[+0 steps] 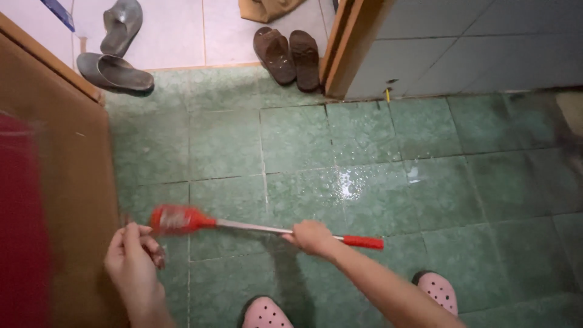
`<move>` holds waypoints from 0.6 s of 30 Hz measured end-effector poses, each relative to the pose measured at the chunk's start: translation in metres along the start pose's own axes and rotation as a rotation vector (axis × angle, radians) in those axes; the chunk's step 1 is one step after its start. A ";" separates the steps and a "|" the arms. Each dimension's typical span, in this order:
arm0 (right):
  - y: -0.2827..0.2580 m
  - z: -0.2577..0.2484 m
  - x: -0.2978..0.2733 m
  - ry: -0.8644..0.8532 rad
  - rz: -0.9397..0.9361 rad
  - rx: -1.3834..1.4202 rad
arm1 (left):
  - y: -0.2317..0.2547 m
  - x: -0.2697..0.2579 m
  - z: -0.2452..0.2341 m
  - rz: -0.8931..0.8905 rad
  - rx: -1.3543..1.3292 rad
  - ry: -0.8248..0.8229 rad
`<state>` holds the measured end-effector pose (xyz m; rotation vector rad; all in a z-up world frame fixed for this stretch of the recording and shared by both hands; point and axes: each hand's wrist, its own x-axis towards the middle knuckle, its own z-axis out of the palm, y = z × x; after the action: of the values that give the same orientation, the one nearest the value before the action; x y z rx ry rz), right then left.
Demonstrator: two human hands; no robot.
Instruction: The person mops a green tiled floor using a red mop with a long handle. They move the mop back and forth across the floor, focusing on a small area near the doorway where slippers and a towel are visible.
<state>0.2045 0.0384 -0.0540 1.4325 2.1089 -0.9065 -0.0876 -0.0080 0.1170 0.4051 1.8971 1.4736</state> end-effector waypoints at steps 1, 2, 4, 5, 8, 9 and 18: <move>-0.011 0.007 0.010 -0.001 -0.001 -0.001 | 0.003 0.001 -0.004 -0.001 0.000 0.002; -0.017 0.013 0.018 0.012 0.178 0.291 | 0.003 0.001 -0.004 0.005 0.035 0.008; -0.039 0.023 0.024 0.035 0.361 0.578 | -0.009 0.009 -0.005 0.010 0.064 0.012; -0.055 0.026 0.022 0.120 0.371 0.628 | -0.020 0.016 -0.005 0.002 0.018 -0.024; -0.055 0.030 0.015 0.127 0.234 0.371 | -0.040 0.026 -0.006 0.025 0.000 -0.088; -0.046 0.029 0.014 0.062 0.086 0.063 | -0.046 0.029 -0.006 0.066 0.017 -0.123; -0.123 -0.005 0.017 0.011 0.249 0.883 | -0.041 0.026 -0.023 0.004 0.037 -0.140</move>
<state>0.0844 0.0222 -0.0279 2.0271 1.5053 -1.8401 -0.1146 -0.0209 0.0728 0.5161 1.8152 1.3781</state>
